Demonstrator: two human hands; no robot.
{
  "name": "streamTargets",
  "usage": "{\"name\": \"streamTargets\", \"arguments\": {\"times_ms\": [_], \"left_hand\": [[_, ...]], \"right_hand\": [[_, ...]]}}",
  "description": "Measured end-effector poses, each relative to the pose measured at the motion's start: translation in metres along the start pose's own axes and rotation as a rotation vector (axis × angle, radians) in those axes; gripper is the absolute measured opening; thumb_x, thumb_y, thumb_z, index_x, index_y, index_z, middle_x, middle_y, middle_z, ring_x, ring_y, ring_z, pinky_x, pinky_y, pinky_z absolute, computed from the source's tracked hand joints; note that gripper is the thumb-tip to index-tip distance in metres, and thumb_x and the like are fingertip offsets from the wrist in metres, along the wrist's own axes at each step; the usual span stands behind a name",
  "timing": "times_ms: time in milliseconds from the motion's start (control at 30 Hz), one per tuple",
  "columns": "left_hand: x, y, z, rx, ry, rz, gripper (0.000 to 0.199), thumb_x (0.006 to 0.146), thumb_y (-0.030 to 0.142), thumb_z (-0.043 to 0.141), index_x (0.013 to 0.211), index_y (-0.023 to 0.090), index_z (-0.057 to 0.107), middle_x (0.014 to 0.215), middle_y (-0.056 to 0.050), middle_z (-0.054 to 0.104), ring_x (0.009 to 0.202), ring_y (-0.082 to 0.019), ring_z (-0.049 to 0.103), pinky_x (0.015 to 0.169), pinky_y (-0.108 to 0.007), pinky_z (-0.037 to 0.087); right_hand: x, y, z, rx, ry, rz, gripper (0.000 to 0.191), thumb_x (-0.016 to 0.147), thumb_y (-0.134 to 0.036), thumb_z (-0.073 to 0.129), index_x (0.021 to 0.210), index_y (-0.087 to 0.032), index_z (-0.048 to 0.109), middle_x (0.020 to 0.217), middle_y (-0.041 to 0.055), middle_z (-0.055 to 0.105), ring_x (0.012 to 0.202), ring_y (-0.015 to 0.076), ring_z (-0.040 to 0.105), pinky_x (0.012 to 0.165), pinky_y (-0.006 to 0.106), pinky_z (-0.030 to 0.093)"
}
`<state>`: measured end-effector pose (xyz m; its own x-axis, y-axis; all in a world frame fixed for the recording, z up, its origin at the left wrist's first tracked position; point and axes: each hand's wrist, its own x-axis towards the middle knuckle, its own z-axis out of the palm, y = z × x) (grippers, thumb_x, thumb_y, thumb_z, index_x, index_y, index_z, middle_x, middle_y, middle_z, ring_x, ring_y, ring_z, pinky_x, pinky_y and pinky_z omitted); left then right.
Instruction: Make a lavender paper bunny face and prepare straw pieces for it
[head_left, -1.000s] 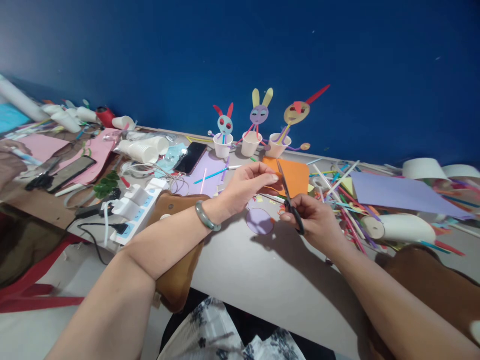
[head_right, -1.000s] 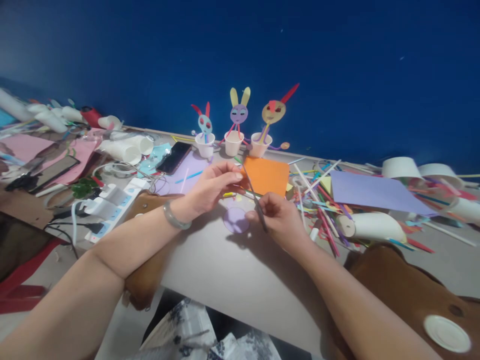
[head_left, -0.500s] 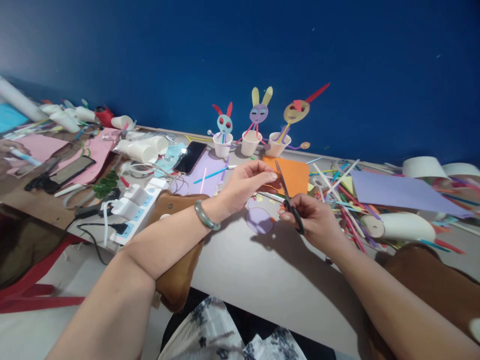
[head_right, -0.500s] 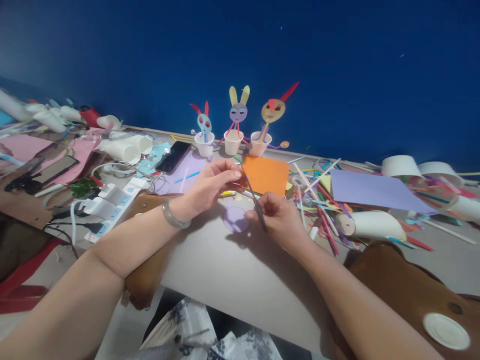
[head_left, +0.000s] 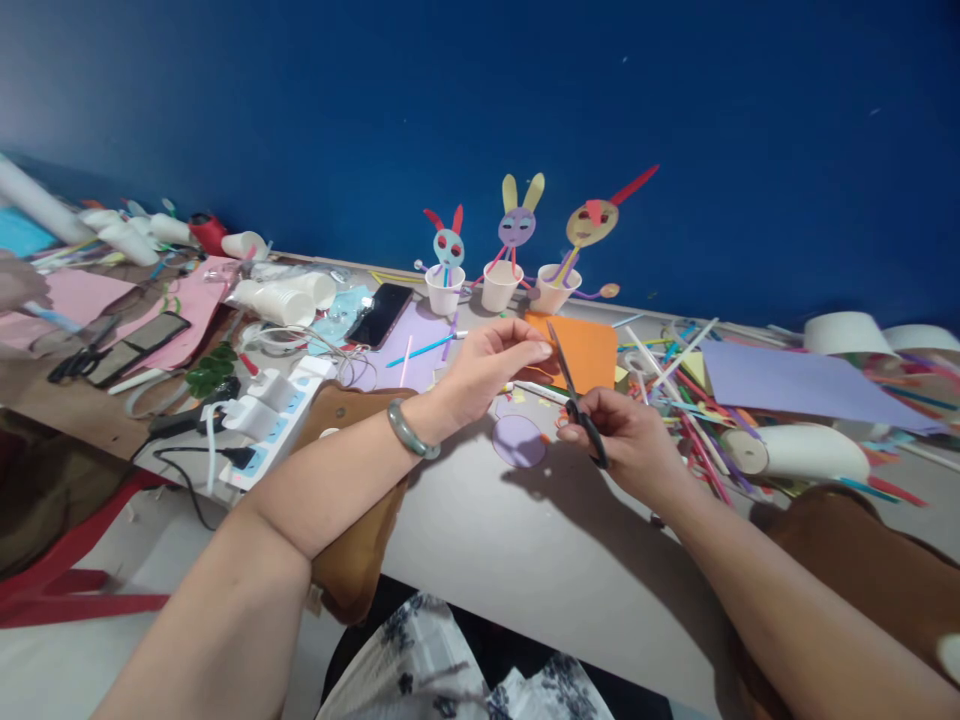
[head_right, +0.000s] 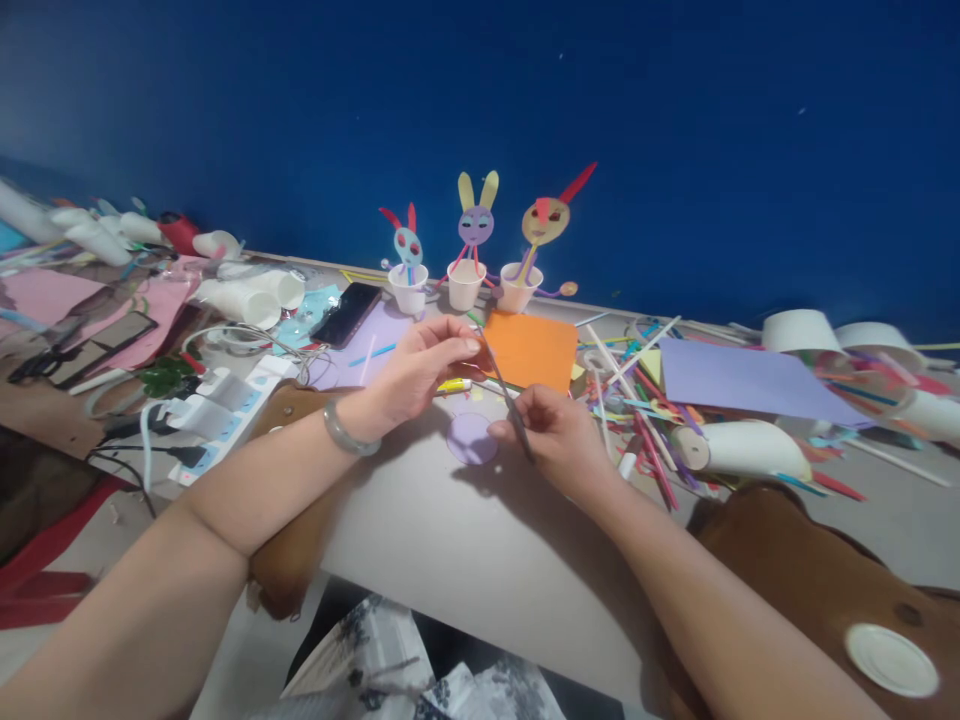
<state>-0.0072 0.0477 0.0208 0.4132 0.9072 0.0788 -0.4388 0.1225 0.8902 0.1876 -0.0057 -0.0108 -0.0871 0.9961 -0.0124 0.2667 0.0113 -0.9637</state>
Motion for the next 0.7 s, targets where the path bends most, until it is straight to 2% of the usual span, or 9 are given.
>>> {"name": "streamTargets", "arguments": {"times_ms": [400,533,700], "left_hand": [[-0.001,0.002,0.001,0.037,-0.021,-0.018,0.036,0.072,0.042,0.085,0.082,0.016,0.06,0.078,0.0,0.068,0.075,-0.012,0.068,0.076,-0.029,0.056],[0.0,0.0,0.0,0.049,-0.023,-0.021,0.04,0.069,0.039,0.089,0.083,0.016,0.06,0.079,0.0,0.068,0.075,-0.012,0.068,0.076,-0.028,0.056],[0.0,-0.002,-0.001,0.029,-0.012,-0.009,0.037,0.071,0.038,0.087,0.082,0.015,0.059,0.079,-0.001,0.068,0.076,-0.012,0.068,0.077,-0.028,0.057]], "right_hand": [[0.001,0.001,0.0,0.007,0.016,-0.01,0.053,0.052,-0.056,0.095,0.063,-0.022,0.055,0.056,-0.0027,0.056,0.05,0.011,0.045,0.045,0.024,0.035],[0.001,0.007,-0.002,-0.014,0.032,-0.01,0.052,0.052,-0.055,0.095,0.064,-0.021,0.056,0.056,-0.0028,0.056,0.051,0.0107,0.045,0.046,0.024,0.033],[0.001,0.007,-0.003,0.004,0.018,0.003,0.053,0.052,-0.054,0.095,0.064,-0.021,0.056,0.056,-0.0033,0.055,0.05,0.0105,0.044,0.046,0.025,0.033]]}}
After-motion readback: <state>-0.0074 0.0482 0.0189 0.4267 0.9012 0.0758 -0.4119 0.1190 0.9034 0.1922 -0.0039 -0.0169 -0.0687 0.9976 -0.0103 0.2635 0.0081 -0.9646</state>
